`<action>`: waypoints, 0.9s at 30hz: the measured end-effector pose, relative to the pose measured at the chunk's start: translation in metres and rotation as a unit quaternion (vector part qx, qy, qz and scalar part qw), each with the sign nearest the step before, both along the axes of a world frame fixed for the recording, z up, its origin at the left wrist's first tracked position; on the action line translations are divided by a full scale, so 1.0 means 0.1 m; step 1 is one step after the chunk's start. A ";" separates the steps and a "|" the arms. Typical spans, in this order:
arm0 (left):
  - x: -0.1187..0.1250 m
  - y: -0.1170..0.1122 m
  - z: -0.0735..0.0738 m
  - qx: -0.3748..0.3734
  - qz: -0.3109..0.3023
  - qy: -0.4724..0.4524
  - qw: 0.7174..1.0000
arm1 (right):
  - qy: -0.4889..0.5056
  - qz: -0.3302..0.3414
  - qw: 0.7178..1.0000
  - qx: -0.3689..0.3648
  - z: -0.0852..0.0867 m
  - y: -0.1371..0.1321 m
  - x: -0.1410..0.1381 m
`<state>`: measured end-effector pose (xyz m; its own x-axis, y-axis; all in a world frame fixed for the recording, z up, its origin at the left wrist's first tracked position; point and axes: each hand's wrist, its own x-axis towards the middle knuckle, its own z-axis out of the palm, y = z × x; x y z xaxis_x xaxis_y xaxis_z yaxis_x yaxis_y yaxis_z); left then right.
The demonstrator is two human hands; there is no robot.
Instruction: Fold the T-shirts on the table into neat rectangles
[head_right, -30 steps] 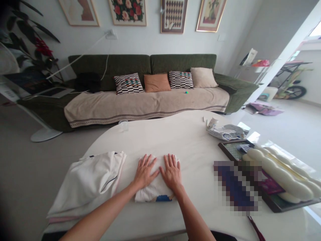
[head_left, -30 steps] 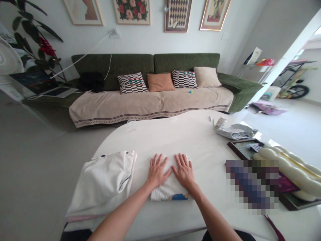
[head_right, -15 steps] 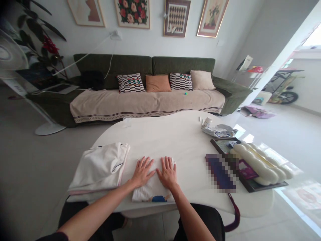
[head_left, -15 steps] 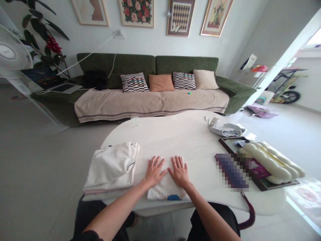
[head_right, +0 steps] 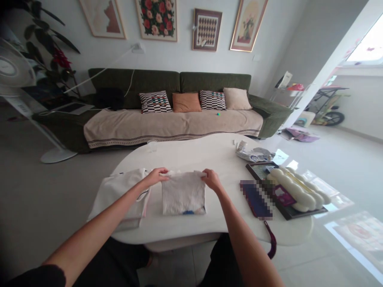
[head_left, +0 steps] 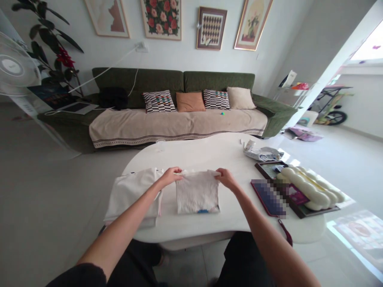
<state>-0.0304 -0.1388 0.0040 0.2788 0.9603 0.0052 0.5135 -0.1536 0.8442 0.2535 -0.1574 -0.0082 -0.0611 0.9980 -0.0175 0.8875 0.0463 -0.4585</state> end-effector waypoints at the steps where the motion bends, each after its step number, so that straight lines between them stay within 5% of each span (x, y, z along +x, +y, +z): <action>1: -0.01 -0.02 0.15 0.021 -0.008 -0.011 1.000 | 0.009 0.005 0.999 0.030 0.11 0.00 0.05; 4: 0.01 -0.30 0.46 0.115 -0.053 0.013 0.992 | 0.029 0.023 0.994 0.099 0.31 -0.12 0.16; 6: 0.08 -0.62 0.49 0.164 -0.098 0.065 0.979 | 0.031 0.035 0.992 0.113 0.29 -0.27 0.22; 10: 0.21 -1.12 0.20 0.120 -0.280 0.144 0.941 | 0.001 0.053 0.996 0.076 0.05 -0.59 0.30; 13: 0.24 -1.10 -0.09 0.081 -0.356 0.157 0.918 | -0.026 0.053 0.998 0.034 -0.13 -0.77 0.19; 19: 0.20 -0.51 -0.62 0.131 -0.112 0.299 0.939 | -0.053 0.041 0.998 0.007 -0.49 -1.15 -0.92; 22: 0.13 -0.50 -0.90 0.138 -0.073 0.330 0.931 | -0.064 0.084 0.994 -0.005 -0.73 -1.37 -1.34; 27: 0.02 -0.79 -0.98 0.181 -0.057 0.325 0.926 | -0.061 0.171 0.983 -0.025 -0.78 -1.36 -1.01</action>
